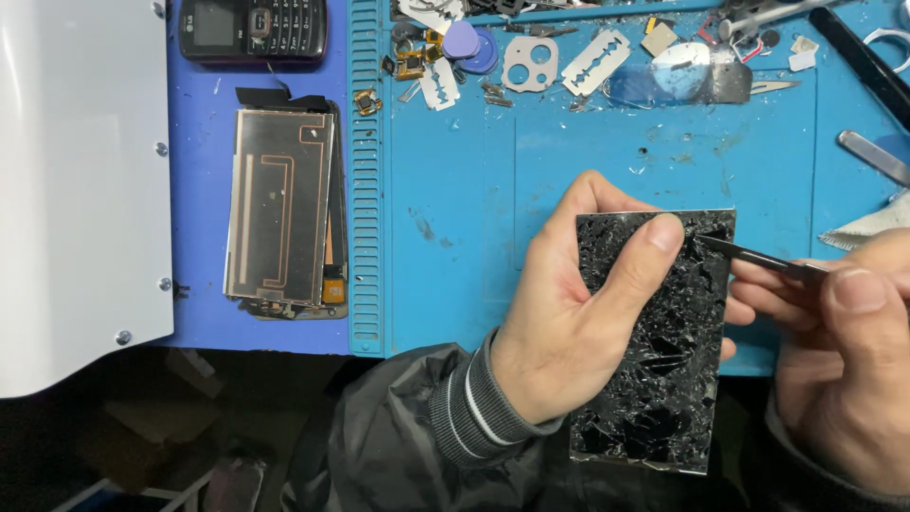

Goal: Removing broken glass shards from a smartphone display assembly using a scalpel and tweezers at a repair bench.

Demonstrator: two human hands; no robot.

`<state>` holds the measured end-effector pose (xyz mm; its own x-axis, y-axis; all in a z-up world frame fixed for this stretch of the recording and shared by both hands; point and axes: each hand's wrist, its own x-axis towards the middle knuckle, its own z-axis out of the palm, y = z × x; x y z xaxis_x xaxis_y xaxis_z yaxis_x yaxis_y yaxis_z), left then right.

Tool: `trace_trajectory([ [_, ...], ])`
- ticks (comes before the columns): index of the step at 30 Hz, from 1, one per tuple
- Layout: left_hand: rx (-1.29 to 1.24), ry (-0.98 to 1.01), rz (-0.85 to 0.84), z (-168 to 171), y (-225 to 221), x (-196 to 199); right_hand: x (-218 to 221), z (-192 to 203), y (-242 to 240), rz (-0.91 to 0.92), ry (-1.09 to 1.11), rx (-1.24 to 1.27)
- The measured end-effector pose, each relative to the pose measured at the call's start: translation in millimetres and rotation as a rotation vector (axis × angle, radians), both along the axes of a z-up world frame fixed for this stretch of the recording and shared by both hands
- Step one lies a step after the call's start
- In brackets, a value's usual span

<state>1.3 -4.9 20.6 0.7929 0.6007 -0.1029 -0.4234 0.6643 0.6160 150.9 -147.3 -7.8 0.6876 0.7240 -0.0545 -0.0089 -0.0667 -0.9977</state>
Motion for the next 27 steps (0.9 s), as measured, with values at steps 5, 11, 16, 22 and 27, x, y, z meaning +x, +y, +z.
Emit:
trace_trajectory([
  [5, 0.007, -0.003, -0.003, -2, -2, -1, -4, 6, 1, 0.003, -0.031, -0.012],
  [11, -0.049, -0.044, -0.024, -1, 0, 0, 20, -37, 0, -0.154, -0.099, 0.236],
  [16, 0.343, 0.258, 0.140, -18, 5, 8, 54, -67, 14, 0.101, -0.238, 0.427],
  [22, 0.157, 0.089, 0.049, -12, 5, 5, 64, -68, 19, 0.205, -0.316, 0.472],
  [27, 0.060, 0.054, 0.030, -7, 1, 4, 41, -48, 18, 0.072, -0.191, 0.369],
])
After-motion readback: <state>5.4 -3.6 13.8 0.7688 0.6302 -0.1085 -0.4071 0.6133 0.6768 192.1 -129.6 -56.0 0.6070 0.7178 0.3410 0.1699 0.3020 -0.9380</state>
